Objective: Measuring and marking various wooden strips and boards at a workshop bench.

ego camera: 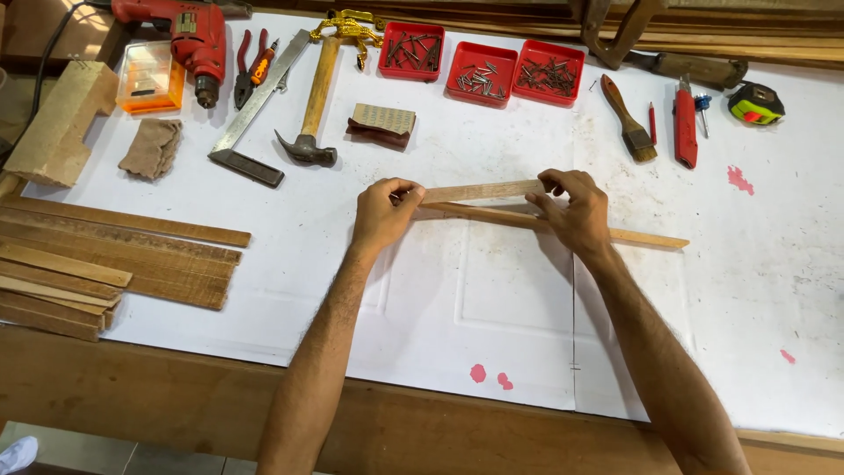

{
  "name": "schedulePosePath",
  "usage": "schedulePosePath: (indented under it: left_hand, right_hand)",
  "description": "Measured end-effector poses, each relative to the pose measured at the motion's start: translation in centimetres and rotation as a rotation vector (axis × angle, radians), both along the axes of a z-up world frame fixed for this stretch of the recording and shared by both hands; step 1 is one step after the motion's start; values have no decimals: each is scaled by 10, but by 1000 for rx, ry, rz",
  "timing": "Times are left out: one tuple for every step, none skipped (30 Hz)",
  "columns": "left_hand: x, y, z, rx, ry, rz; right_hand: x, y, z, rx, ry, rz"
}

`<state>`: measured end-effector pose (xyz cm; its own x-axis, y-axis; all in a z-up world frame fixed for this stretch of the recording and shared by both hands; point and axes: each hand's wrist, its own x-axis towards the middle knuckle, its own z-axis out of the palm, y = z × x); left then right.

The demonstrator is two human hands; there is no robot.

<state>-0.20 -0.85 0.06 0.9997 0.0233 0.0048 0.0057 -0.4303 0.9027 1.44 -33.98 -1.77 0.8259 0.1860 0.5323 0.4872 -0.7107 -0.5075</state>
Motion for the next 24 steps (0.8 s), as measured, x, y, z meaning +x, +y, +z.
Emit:
schedulePosePath:
  left_hand:
    - [2, -3, 2, 0, -2, 3]
    - [4, -6, 4, 4, -116, 9]
    - [5, -10, 6, 9, -230, 14]
    - [10, -16, 7, 9, -231, 12]
    - [14, -22, 9, -44, -248, 24]
    - [17, -30, 9, -98, -262, 34]
    - [17, -37, 5, -99, -260, 32]
    - [19, -45, 2, -135, -268, 29]
    - [21, -53, 0, -171, -276, 25]
    - [20, -61, -2, -173, -278, 20]
    - [19, -68, -3, -119, -336, 0]
    - [16, -76, -6, -66, -391, -21]
    - [14, -84, -8, -67, -390, -26]
    - [10, -91, -11, 75, -452, -112]
    - [6, -98, -15, 218, -513, -198]
    - [9, -105, -20, 217, -515, -200]
    - [11, -112, -25, 337, -543, -270]
    - [10, -117, -32, 457, -565, -341]
    - [9, -121, -31, 457, -561, -344]
    - [11, -126, -29, 507, -520, -348]
    - [12, -130, -26, 556, -480, -351]
    - [11, -133, -21, 556, -479, -352]
    - [10, -134, -15, 565, -424, -361]
    - [11, -137, -9, 572, -374, -367]
  right_hand:
    - [1, -3, -2, 0, -2, 3]
    - [-1, -7, -4, -4, -44, 12]
    - [-2, -11, -7, -9, -86, 21]
    - [-4, -14, -9, -9, -87, 20]
    - [-6, -17, -10, -19, -88, 20]
    - [-9, -22, -13, -29, -87, 19]
    - [-16, -21, -11, -30, -86, 16]
    - [-21, -21, -9, -74, -115, -17]
    - [-26, -21, -6, -118, -144, -51]
    - [-27, -27, -14, -119, -146, -55]
    - [-27, -32, -22, -185, -215, -96]
    - [-29, -38, -31, -251, -281, -136]
    - [-29, -39, -35, -252, -279, -141]
    - [-31, -41, -40, -246, -264, -140]
    - [-32, -42, -45, -240, -249, -139]
    - [-33, -38, -42, -240, -251, -141]
    - [-33, -34, -38, -218, -194, -171]
    - [-37, -29, -37, -196, -131, -199]
    - [-41, -25, -34, -194, -127, -201]
    - [-42, -22, -29, -186, -96, -220]
    - [-44, -18, -24, -178, -64, -238]
    - [-44, -17, -22, -177, -63, -239]
    - [-45, -17, -20, -156, 0, -268]
    - [-43, -16, -16, -137, 58, -297]
